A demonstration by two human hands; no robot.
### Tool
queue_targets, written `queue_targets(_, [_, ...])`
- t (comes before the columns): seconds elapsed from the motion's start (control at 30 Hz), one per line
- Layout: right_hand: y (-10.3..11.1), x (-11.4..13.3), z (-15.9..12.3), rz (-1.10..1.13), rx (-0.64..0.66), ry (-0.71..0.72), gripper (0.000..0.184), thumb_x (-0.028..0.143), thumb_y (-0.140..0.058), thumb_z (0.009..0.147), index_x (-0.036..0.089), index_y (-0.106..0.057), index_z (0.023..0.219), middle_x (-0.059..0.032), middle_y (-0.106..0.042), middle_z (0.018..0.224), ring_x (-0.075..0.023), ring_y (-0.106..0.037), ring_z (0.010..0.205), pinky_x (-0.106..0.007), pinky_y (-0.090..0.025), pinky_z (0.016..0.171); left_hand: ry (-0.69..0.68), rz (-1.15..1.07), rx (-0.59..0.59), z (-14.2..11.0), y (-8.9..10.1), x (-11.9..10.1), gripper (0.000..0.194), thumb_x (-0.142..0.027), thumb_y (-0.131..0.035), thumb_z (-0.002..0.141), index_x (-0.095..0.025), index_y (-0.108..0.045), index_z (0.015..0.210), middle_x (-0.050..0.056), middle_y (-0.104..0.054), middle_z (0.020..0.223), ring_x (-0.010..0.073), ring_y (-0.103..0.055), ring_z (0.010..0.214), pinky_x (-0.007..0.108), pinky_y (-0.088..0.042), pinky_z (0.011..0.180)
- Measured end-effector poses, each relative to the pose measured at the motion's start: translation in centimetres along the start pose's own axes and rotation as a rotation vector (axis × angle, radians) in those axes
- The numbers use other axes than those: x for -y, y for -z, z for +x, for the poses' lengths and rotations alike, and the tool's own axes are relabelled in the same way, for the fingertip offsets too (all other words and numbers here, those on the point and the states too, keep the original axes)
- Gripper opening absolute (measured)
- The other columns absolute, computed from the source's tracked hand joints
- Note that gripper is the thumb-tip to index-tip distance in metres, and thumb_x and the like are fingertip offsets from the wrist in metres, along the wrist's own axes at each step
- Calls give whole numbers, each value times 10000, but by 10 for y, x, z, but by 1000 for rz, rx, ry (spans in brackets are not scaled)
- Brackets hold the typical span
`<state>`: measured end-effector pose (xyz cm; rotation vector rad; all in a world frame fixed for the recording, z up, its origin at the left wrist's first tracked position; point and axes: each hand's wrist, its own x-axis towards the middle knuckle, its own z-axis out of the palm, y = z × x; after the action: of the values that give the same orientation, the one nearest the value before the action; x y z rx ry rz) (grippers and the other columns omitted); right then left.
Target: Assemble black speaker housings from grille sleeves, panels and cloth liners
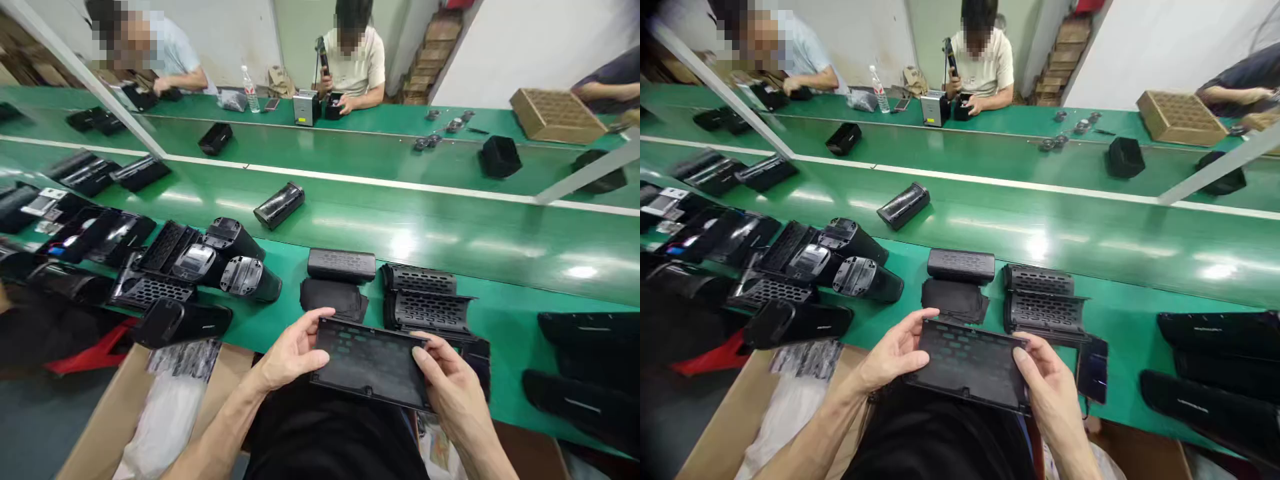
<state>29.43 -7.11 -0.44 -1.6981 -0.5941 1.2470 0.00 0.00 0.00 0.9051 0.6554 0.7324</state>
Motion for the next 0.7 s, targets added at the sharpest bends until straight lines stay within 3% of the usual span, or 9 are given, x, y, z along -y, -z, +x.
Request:
queue_targets(0.3, [0,11,2,117,39,-59,530,549,-915,725,281,-756,1153,6,-576,889,-178,-564,853,-257,-498,733,14,-29,17,-4,-4,-9,675,-277,-791,906,-305,-518,1522,118,-659,1374,265,-650,1222,377,-506,1035])
queue_targets(0.4, [-1,12,0,49,-2,-10,553,564,-877,764,286,-727,1218,-3,-605,953,-181,-585,858,-275,-505,742,2,-21,16,-3,-2,-8,661,-268,-776,917,-303,-512,1523,117,-643,1389,259,-639,1232,379,-502,1051])
queue_targets(0.47, [-1,16,-5,-115,-95,125,479,544,-822,836,288,-703,1222,-25,-652,1041,-205,-617,919,-314,-515,803,-7,-8,3,-2,-2,-6,659,-261,-765,924,-297,-503,1527,120,-623,1414,263,-623,1251,400,-491,1079])
queue_targets(0.53, [-3,21,-15,-344,-92,367,282,469,-756,914,292,-702,1126,-43,-663,1117,-237,-632,1014,-366,-509,896,-11,7,-13,1,-2,-3,665,-254,-760,924,-299,-493,1532,119,-607,1433,265,-610,1265,416,-480,1099])
queue_targets(0.63, [-11,28,-30,-662,168,726,99,354,-712,950,307,-702,1037,-60,-608,1245,-283,-589,1167,-438,-484,987,-21,8,-34,4,-2,1,674,-258,-767,913,-308,-495,1527,110,-602,1442,263,-605,1264,414,-477,1100])
queue_targets(0.7, [-18,29,-35,-798,291,837,176,322,-725,936,323,-695,1110,-77,-563,1340,-325,-521,1274,-498,-473,1023,-23,11,-50,6,-4,2,671,-264,-768,909,-304,-499,1522,111,-608,1432,266,-609,1259,418,-478,1096])
